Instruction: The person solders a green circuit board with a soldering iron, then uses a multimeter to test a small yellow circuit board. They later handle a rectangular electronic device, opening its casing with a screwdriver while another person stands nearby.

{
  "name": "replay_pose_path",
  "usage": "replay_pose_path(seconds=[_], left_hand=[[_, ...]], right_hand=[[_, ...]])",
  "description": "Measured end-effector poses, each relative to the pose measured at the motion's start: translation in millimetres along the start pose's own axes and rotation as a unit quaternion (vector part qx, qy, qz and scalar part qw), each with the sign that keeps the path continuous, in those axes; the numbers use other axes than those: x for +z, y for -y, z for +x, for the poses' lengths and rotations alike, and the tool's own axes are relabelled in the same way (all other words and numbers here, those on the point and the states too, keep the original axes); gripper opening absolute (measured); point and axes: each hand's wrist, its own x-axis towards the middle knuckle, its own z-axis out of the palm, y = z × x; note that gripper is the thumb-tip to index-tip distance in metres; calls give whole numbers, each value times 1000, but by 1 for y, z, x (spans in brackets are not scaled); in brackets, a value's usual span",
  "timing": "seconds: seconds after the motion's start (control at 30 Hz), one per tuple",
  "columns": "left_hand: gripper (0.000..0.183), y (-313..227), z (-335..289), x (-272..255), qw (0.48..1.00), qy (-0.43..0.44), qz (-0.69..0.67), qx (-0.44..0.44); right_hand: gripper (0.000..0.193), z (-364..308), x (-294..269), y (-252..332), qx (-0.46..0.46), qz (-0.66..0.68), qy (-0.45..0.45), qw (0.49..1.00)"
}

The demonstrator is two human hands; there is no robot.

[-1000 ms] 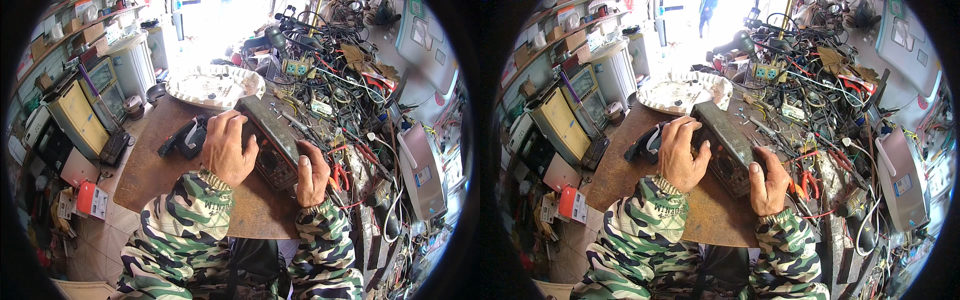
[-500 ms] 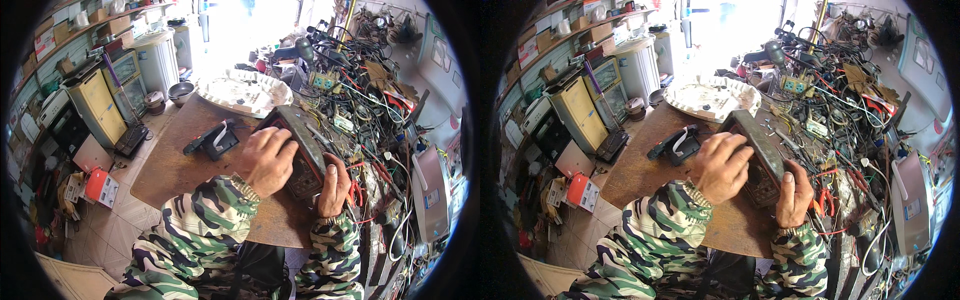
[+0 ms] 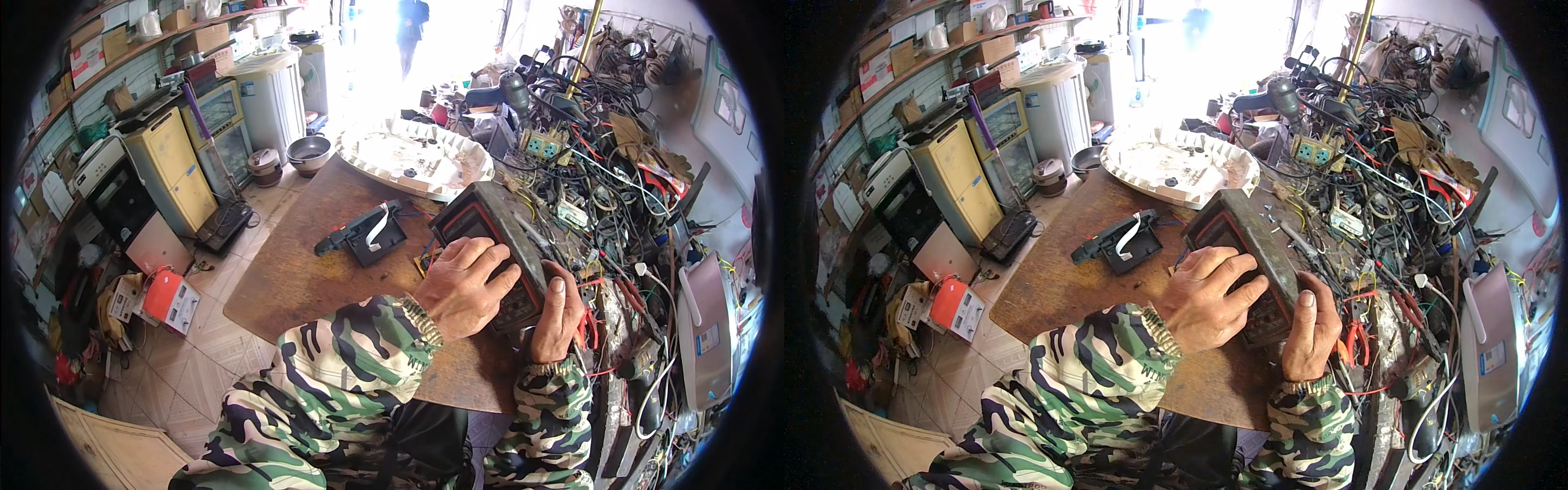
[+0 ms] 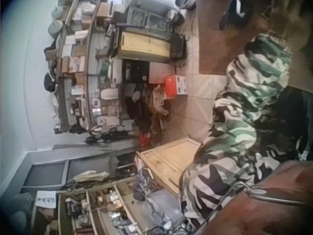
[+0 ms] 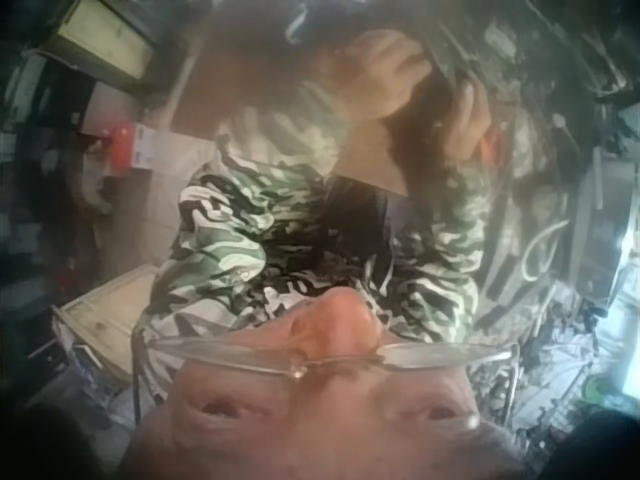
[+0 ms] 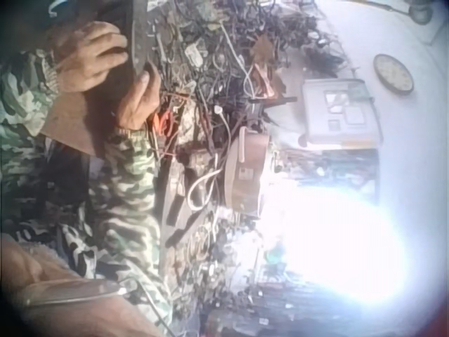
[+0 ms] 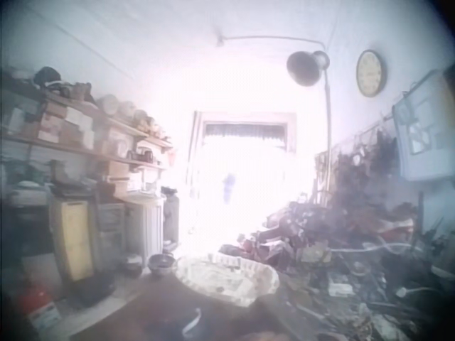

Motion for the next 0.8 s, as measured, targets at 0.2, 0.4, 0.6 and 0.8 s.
replay_pose_path(seconds=[0.2,0.4,0.6,0.8], left_hand=[[43,-1,-1,3,1000,3,-6,-11],[44,-2,-1,4,1000,-1,-4,-13],[43,-1,-2,5,1000,-2,-4,-14],[43,-1,-1,5,1000,-2,-8,-12]], right_hand=[[50,-1,-1,4,15,5,2,1000],[50,-1,-1,1,20,15,1,1000],[52,-1,0,-1,13,9,-1,1000],[54,-1,-2,2,13,-8,5,1000]])
